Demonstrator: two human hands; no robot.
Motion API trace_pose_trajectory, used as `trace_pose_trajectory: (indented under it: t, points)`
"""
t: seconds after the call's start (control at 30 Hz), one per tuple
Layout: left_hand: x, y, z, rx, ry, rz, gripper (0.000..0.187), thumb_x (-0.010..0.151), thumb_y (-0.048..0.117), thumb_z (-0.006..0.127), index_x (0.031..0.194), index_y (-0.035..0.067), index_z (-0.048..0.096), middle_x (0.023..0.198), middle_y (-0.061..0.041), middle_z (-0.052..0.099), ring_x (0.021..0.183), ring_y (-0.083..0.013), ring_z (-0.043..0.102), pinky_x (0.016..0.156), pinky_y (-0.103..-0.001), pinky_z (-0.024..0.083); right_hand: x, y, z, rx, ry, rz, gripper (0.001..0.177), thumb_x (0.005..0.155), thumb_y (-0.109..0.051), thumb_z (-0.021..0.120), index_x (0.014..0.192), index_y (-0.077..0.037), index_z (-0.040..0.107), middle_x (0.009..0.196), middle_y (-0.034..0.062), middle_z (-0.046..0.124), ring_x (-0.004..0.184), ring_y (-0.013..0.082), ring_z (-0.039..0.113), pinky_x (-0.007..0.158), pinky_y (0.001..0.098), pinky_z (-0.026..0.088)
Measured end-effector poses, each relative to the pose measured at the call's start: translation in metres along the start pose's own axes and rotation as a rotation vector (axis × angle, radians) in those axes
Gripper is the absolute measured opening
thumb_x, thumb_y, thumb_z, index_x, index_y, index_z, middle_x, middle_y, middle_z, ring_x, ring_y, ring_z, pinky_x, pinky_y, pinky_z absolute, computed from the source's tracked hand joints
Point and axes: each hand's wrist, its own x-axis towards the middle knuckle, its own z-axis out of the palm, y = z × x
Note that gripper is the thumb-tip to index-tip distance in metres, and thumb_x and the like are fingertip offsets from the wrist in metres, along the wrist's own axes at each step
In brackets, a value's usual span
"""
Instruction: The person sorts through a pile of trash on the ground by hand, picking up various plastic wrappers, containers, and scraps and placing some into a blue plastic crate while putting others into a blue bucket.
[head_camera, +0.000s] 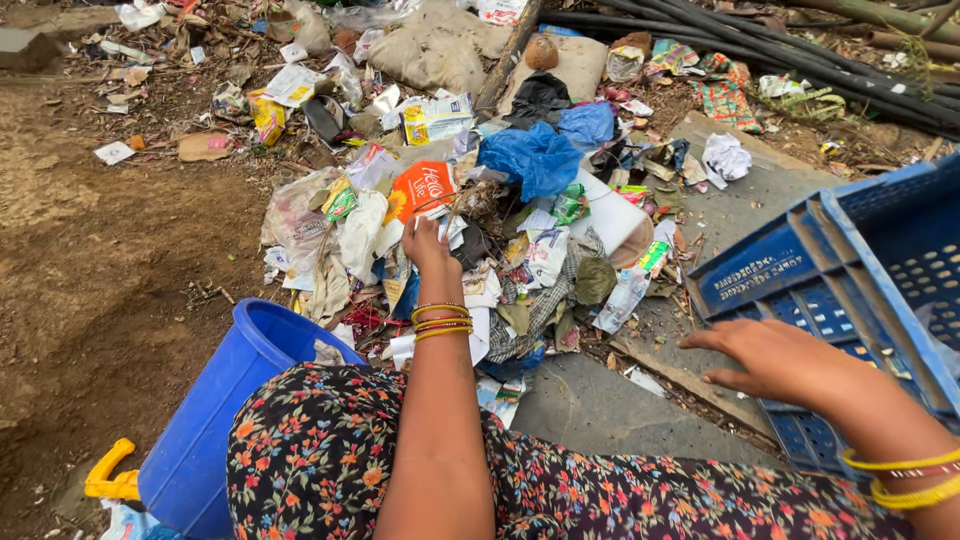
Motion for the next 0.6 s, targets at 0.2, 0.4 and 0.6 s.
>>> trace_pose_trajectory:
  t: [0.2,0.4,0.6]
  points:
    - [0.06,-0.021,-0.029,-0.018,0.149,0.251,0.048,0.083,-0.008,0.065,0.129,0.0,0.054,0.104,-0.008,0.062,0.085,-0.0161,0.061,0.074,-0.03,0.052,-0.001,0.017,0.006,-0.033,-0.009,0.076,0.059,0.088,-0.04,0.066,0.145,-0.033,0.053,0.137,-0.0018,0.062,0.129,0.023,0.059,0.11,0.0383,0.048]
    - [0.088,-0.031,-0.042,-0.024,0.152,-0.015,0.045,0.084,0.006,0.069,0.125,0.018,0.053,0.097,-0.003,0.053,0.079,-0.0138,0.049,0.07,-0.032,0.043,0.001,0.029,0.016,0.042,-0.028,0.023,0.058,0.087,-0.036,0.066,0.144,-0.032,0.055,0.14,-0.0007,0.062,0.127,0.0242,0.059,0.109,0.0389,0.048]
    - [0.114,-0.018,-0.041,0.008,0.252,-0.136,0.042,0.085,0.019,0.071,0.125,0.013,0.062,0.102,-0.003,0.052,0.087,-0.0149,0.047,0.074,-0.032,0.042,0.002,0.033,0.01,0.076,-0.122,0.111,0.059,0.088,-0.031,0.064,0.146,-0.035,0.052,0.139,-0.003,0.06,0.129,0.0219,0.059,0.111,0.039,0.047]
